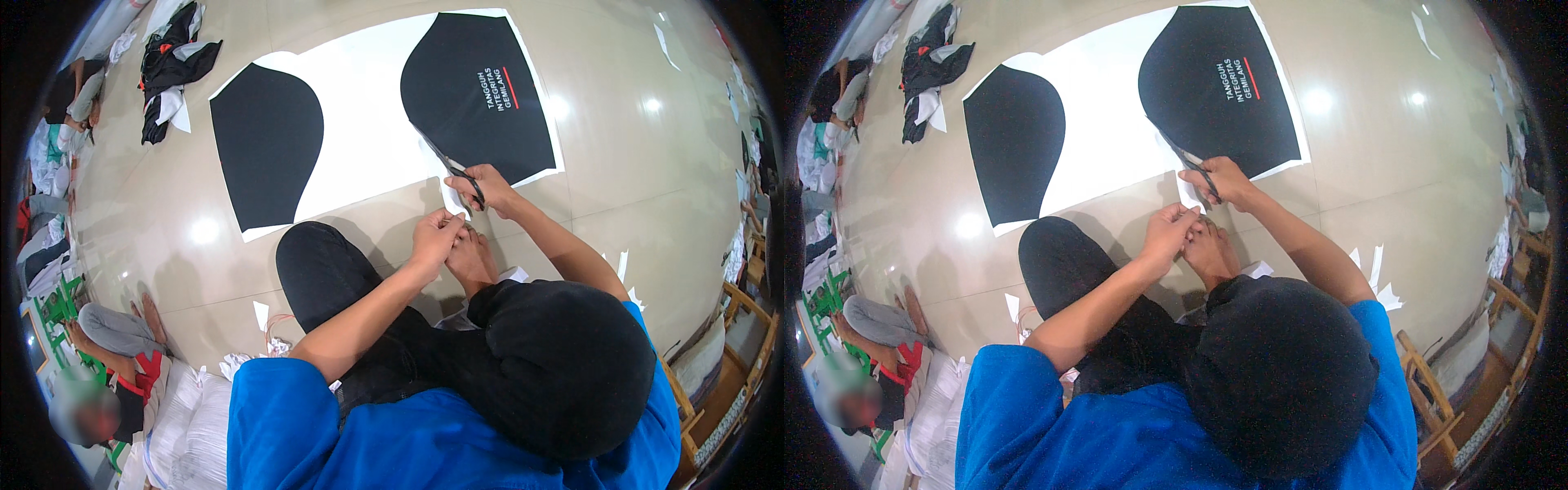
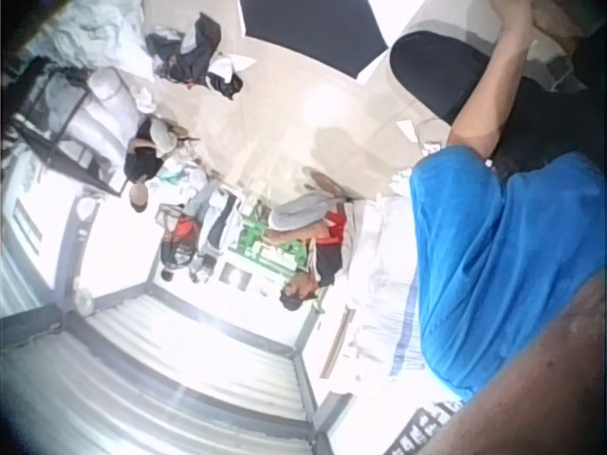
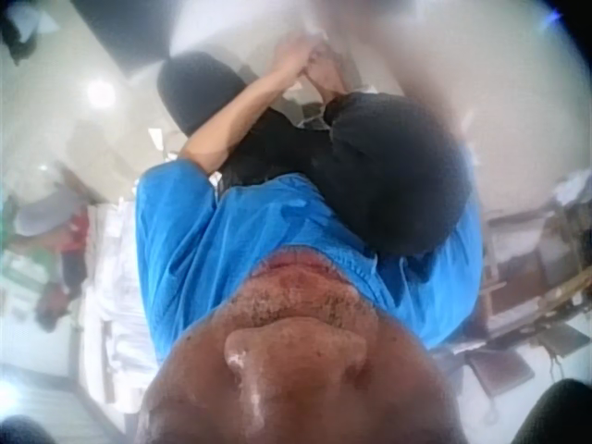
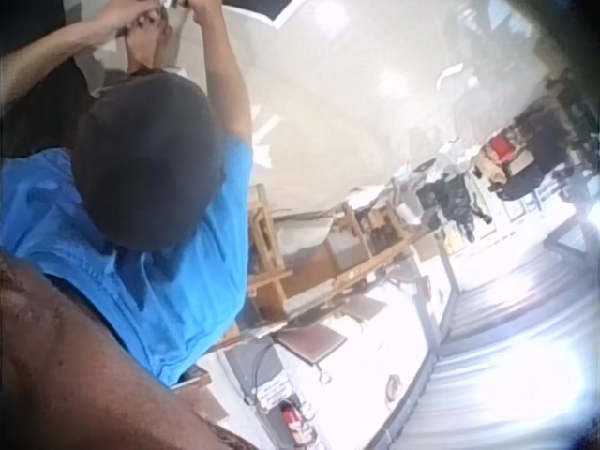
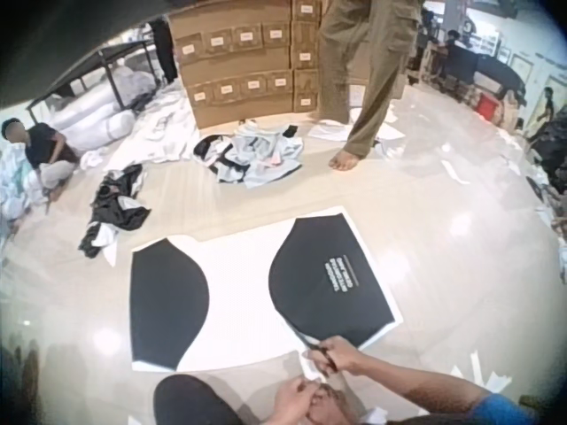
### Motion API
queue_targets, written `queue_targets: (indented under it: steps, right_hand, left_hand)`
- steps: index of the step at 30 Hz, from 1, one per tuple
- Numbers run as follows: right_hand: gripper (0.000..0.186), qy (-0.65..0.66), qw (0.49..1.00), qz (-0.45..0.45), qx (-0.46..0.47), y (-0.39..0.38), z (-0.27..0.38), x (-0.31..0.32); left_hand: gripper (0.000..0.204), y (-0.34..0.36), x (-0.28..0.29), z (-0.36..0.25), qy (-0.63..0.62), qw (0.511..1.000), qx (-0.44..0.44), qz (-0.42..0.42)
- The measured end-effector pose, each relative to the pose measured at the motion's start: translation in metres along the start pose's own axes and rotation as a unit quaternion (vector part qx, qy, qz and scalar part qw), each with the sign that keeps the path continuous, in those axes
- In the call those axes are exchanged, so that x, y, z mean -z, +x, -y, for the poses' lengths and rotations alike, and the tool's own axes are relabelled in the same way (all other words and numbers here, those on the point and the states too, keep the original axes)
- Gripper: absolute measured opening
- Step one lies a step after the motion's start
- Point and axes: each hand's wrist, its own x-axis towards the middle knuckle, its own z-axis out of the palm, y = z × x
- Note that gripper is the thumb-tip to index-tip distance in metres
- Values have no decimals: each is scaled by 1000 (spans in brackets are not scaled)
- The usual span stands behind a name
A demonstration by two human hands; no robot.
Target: The person sits on the floor and uses shears to cut a black fabric piece along the edge of a white paper template. They trim the excess fabric around the template's perimeter and then remove the template to reveal the cut shape.
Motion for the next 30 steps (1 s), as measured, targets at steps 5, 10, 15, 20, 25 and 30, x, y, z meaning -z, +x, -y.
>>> queue_targets:
  steps: [5,10,15,20,25,30]
  right_hand:
    - [37,7,1000,-14,3,1,-1,-5]
    - [38,31,999,-19,8,2,-9,-11]
    - [39,44,999,-19,24,2,-15,-17]
    - [41,50,998,-22,44,3,-22,-24]
    - [46,50,997,-44,33,-4,-21,-30]
    - [48,88,995,-49,10,-4,-5,-40]
  left_hand:
    - [22,-2,2,0,12,1000,6,14]
    - [21,-11,3,-10,19,1000,10,21]
    - [19,-8,18,-8,63,997,-37,41]
    - [19,-7,25,-13,110,993,-31,38]
    - [16,-9,48,-57,469,867,-169,-14]
    - [16,6,79,-91,529,754,-388,-20]
